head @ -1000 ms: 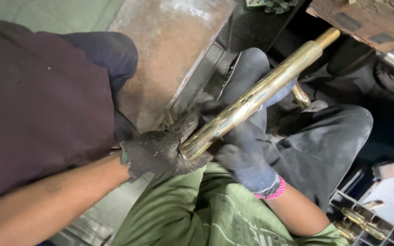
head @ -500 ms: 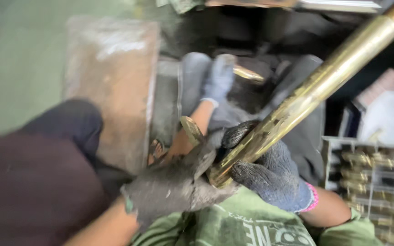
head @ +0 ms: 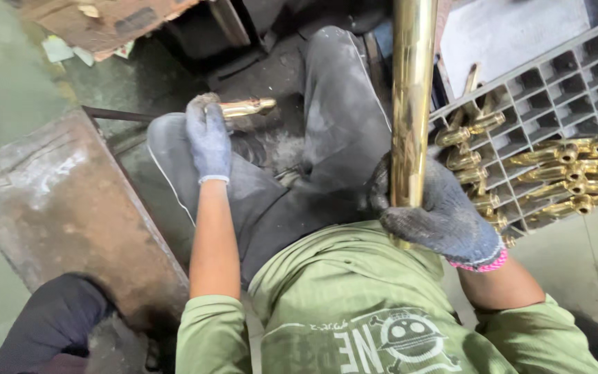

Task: The person uses a rotating buffing wheel to polish various brass-colored metal handles and fixtures, holding them against the wheel by hand while wearing gloves, and then places the finished parts into a grid-like storage tray.

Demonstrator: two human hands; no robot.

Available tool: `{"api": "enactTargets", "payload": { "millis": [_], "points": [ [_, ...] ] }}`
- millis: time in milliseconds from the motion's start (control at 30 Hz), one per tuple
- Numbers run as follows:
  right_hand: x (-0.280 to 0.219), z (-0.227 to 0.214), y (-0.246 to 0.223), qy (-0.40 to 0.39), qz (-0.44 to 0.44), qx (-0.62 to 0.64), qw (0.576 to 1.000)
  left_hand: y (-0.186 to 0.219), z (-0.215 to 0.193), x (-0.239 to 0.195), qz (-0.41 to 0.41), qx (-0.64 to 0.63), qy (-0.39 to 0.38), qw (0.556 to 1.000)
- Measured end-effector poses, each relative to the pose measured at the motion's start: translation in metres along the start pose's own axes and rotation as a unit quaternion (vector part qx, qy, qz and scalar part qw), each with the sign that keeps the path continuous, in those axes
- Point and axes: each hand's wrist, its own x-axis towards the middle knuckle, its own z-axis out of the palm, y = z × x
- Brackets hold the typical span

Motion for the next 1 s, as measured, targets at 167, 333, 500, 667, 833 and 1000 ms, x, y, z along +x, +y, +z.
{"api": "enactTargets", "payload": {
  "millis": [167,333,500,667,833,1000],
  "points": [
    [0.005,-0.003,0.019,-0.006,-0.009,0.13,0.991,0.009,0.011,0.002,-0.11,-0.093,0.002,0.99],
    [0.015,-0.003,0.027,-0.048,-0.018,0.229,0.972,0.006,0.014,0.006,-0.136,-0.028,0.031,0.99],
    [0.021,-0.007,0.042,-0.079,0.023,0.212,0.974,-0.001,0.011,0.002,-0.134,-0.032,0.022,0.99],
    [0.027,-0.002,0.04,-0.117,-0.02,0.168,0.979,-0.003,0.006,0.003,-0.098,-0.024,0.034,0.994],
    [0.031,0.002,0.033,-0.123,-0.045,0.094,0.987,0.009,0.001,-0.002,-0.104,-0.042,0.057,0.992],
    [0.028,0.003,0.031,-0.105,-0.015,0.062,0.992,0.042,-0.033,-0.019,0.116,0.01,0.134,0.984]
  ]
}}
